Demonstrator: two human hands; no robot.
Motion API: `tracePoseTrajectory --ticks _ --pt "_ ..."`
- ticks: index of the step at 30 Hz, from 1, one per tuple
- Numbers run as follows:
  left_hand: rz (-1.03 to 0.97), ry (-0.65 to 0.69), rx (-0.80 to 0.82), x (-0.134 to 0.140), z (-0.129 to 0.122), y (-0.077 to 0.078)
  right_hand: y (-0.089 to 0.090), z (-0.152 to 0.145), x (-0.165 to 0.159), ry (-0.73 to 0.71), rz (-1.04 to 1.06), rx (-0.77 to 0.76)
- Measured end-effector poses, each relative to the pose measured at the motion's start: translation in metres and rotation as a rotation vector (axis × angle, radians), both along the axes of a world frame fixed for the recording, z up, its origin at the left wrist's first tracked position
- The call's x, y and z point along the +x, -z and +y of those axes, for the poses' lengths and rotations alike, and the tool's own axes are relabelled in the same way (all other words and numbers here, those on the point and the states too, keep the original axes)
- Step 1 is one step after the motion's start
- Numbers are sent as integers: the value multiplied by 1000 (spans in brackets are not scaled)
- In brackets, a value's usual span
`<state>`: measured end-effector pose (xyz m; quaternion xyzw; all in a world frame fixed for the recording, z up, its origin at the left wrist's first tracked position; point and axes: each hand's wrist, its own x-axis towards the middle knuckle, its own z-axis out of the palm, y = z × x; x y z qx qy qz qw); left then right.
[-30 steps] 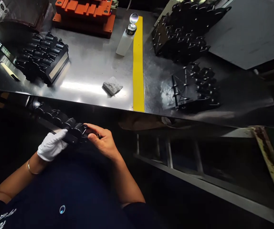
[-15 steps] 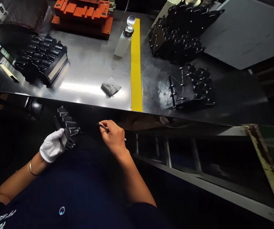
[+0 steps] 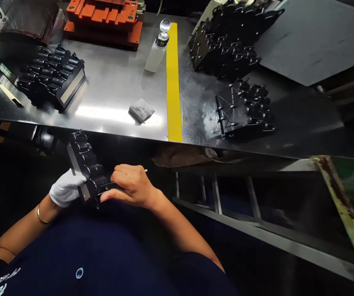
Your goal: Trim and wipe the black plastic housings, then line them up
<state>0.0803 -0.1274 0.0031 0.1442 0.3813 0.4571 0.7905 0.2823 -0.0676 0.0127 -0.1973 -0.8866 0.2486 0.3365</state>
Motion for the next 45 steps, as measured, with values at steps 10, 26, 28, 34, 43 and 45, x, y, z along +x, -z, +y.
tracePoseTrajectory --ticks 10,26,28,34,43,45 --pt "-127 -182 -177 10 -2 -8 4 6 -2 267 -67 136" --pt "-528 -311 -587 10 9 -28 0 30 8 159 -91 66" --pt "-533 -317 -591 10 7 -26 -3 35 11 150 -162 121" --pt "-545 -269 -569 14 2 -13 -7 45 15 -18 -250 49" --pt "-518 -125 -588 19 -1 -11 -9 47 27 -332 -290 -472" --pt "-534 -136 -622 18 0 -12 -10 49 31 -536 -366 -658"
